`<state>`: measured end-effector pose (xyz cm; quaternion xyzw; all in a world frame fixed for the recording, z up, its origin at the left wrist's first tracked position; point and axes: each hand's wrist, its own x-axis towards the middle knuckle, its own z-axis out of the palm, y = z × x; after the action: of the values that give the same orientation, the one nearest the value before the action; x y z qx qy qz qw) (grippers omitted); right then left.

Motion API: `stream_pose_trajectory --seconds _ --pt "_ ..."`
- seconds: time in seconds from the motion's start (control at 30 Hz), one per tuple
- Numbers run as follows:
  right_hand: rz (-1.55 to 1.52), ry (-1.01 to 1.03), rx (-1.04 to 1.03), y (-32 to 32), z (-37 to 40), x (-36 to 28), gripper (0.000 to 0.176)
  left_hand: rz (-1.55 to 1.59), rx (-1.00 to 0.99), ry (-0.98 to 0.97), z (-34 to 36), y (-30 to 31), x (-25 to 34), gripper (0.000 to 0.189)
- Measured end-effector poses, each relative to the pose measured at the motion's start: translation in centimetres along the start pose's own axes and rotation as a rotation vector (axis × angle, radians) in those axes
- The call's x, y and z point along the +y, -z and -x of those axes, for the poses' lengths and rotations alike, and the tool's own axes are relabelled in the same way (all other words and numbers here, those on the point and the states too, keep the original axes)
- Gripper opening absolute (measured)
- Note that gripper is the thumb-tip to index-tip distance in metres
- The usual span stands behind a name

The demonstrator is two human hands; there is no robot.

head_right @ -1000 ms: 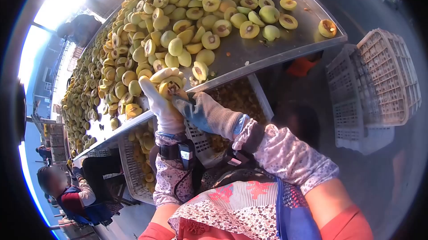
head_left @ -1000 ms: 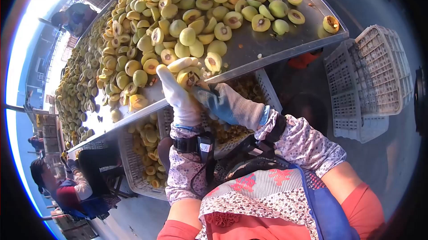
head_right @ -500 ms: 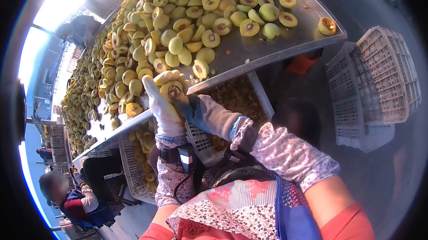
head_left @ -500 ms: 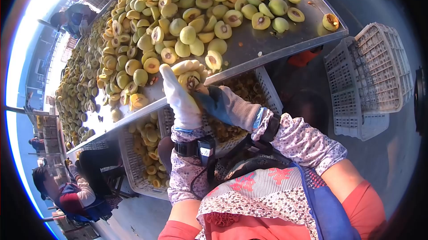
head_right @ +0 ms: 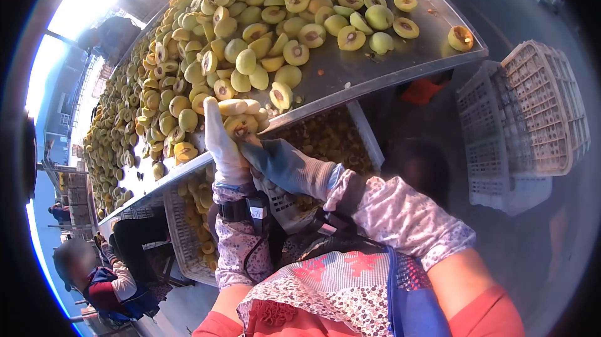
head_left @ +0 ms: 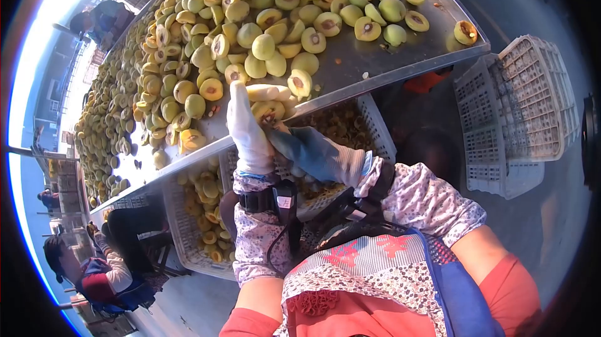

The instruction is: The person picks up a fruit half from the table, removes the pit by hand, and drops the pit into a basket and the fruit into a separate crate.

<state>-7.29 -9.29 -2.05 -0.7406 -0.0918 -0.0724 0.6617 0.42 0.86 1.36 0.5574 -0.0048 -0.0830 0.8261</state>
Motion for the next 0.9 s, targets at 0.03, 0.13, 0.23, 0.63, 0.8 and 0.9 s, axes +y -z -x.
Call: stream_pose_trajectory --seconds 0.03,0.13,0.23,0.63,0.8,0.9 --pt "-0.367 -0.419 -0.252 1.6 -0.4 -2.1 0.058 0.05 -0.086 0.001 0.5 -0.2 0.5 0.05" --pt "-0.757 -0.858 -0.497 2.4 -0.5 -4.7 0.064 0.081 -0.181 0.084 0.7 -0.2 1.8 0.049" --pt "-0.461 -0.821 -0.5 2.4 -0.7 -4.5 0.066 -0.009 -0.226 0.148 0.5 0.3 1.8 0.044" --pt "0.953 -0.586 -0.509 2.7 1.2 0.1 0.034 -0.053 0.356 -0.261 -0.8 15.6 7.6 0.019" --pt "0.763 -0.269 -0.236 1.8 0.6 -1.7 0.036 -1.15 0.873 -0.218 -0.2 18.4 11.0 0.049" --pt "0.75 -0.378 -0.37 1.7 -0.2 -2.5 0.034 -1.034 0.501 -0.292 -5.0 17.8 9.3 0.053"
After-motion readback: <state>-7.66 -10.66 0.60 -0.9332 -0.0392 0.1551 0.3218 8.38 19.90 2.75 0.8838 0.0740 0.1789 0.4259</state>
